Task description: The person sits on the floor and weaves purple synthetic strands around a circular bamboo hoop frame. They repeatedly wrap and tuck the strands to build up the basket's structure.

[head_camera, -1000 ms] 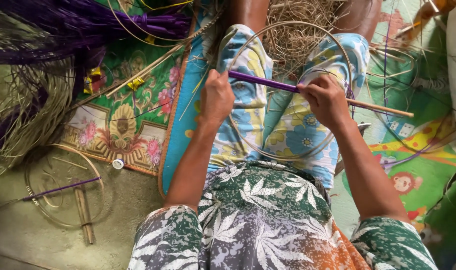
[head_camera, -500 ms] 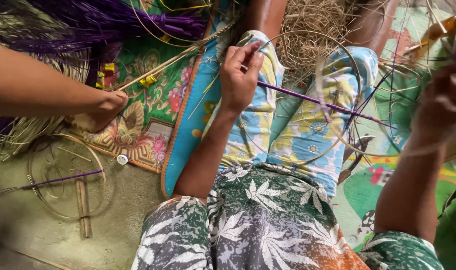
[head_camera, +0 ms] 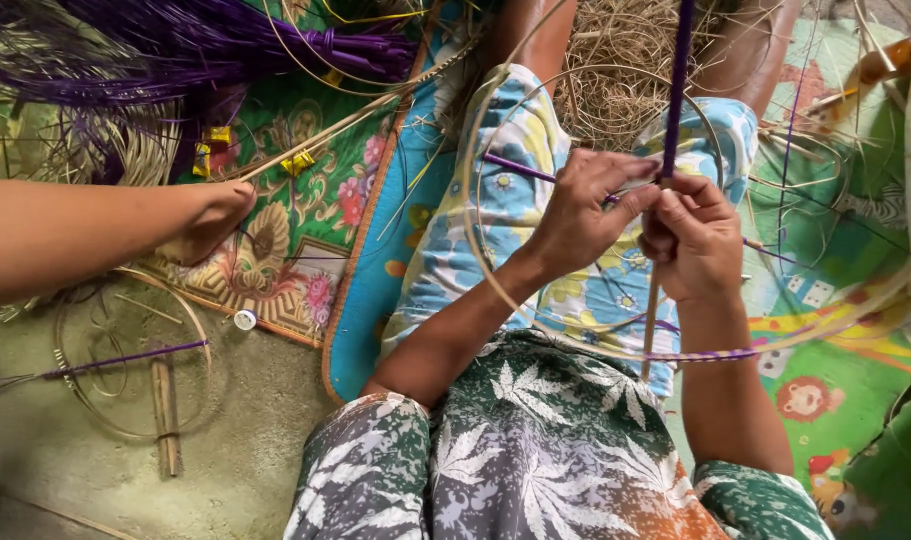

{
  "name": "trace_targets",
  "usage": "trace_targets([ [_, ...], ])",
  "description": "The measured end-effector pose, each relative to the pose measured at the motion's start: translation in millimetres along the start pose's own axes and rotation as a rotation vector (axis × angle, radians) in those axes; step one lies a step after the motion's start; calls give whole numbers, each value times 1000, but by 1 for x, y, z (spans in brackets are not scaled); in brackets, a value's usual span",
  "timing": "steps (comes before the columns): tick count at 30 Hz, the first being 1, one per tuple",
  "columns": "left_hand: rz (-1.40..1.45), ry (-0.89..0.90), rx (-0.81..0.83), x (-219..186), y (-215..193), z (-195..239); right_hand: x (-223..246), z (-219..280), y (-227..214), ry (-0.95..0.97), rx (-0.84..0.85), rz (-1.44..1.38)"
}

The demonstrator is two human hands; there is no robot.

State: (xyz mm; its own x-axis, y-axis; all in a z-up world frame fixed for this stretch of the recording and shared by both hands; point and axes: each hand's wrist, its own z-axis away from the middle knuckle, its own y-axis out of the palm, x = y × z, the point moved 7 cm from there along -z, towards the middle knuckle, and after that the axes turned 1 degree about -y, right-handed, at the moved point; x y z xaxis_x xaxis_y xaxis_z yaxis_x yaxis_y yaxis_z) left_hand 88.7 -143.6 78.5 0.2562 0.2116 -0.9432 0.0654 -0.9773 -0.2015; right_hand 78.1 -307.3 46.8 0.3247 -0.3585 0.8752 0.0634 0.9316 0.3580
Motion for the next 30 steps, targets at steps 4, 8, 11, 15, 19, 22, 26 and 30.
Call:
trace_targets([
  [4,-28,-147,124,-11,-13,-4,-20,1,-8,22,-8,12],
  [8,11,-171,146,8,-9,-1,-25,6,1,28,-8,4],
  [11,26,-224,179,19,-8,0,-20,10,11,1,-43,30],
  [15,60,-256,220,10,-19,-3,-16,11,22,-37,-43,57],
  [19,-48,-203,321,-15,-35,-13,-20,11,20,-23,-36,27],
  [22,27,-228,285,-7,-31,-13,-25,11,18,2,-30,-41],
  [26,68,-278,292,-1,-30,-12,-33,10,13,37,-47,-71],
  [30,113,-299,218,4,-26,-9,-37,12,13,42,-44,-87],
])
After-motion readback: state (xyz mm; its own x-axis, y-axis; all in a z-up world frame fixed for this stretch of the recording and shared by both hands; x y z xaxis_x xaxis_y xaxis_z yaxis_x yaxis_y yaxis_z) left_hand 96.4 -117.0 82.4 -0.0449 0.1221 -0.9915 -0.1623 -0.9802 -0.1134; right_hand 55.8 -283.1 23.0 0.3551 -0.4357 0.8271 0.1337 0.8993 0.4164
